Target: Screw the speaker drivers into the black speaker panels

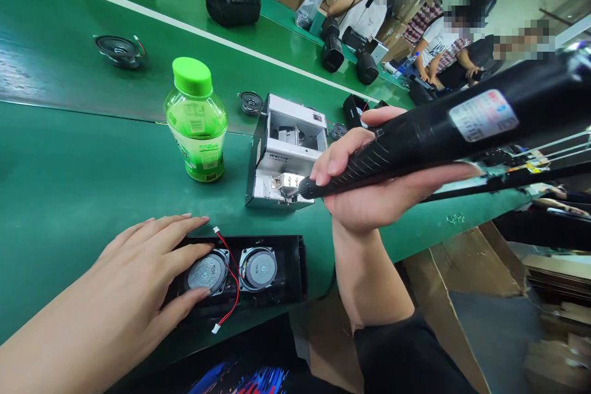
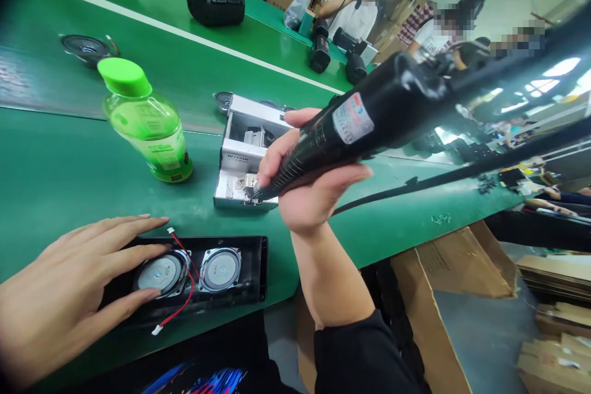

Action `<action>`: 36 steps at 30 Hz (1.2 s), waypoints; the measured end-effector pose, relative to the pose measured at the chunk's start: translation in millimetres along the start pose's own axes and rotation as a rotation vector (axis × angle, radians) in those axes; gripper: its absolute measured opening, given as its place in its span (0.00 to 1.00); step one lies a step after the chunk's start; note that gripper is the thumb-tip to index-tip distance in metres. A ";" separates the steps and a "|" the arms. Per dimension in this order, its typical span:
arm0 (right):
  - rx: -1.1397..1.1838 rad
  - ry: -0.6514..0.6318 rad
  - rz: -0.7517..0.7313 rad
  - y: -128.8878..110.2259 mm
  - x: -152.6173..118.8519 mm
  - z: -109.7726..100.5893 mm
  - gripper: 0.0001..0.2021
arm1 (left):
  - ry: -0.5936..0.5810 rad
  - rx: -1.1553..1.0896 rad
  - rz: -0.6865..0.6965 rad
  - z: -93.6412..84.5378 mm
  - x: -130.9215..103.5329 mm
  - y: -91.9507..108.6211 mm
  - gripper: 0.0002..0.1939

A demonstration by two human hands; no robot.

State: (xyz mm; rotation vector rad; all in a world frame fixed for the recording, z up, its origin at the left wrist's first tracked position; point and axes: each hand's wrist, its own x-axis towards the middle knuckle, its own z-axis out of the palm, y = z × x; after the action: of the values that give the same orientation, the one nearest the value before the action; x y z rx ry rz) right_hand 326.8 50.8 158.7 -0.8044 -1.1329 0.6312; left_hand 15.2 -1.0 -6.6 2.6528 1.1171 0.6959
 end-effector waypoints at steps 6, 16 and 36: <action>0.010 -0.091 -0.031 13.5 1.3 -6.1 0.41 | -0.067 -0.074 -0.089 -5.0 -3.2 -0.9 0.18; -0.085 -0.099 0.044 7.2 3.1 1.0 0.46 | -0.177 -0.155 -0.091 -22.0 5.5 -3.4 0.20; 0.110 -0.415 0.266 -27.7 -111.1 -7.6 0.16 | -0.225 -0.224 -0.067 -29.5 24.2 3.7 0.17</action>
State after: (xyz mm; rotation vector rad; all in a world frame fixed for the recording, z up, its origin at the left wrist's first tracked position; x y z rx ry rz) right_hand 300.6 -54.2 120.6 -0.7540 -1.3617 1.1110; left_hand 18.0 13.2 28.9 2.4225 0.9980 0.4648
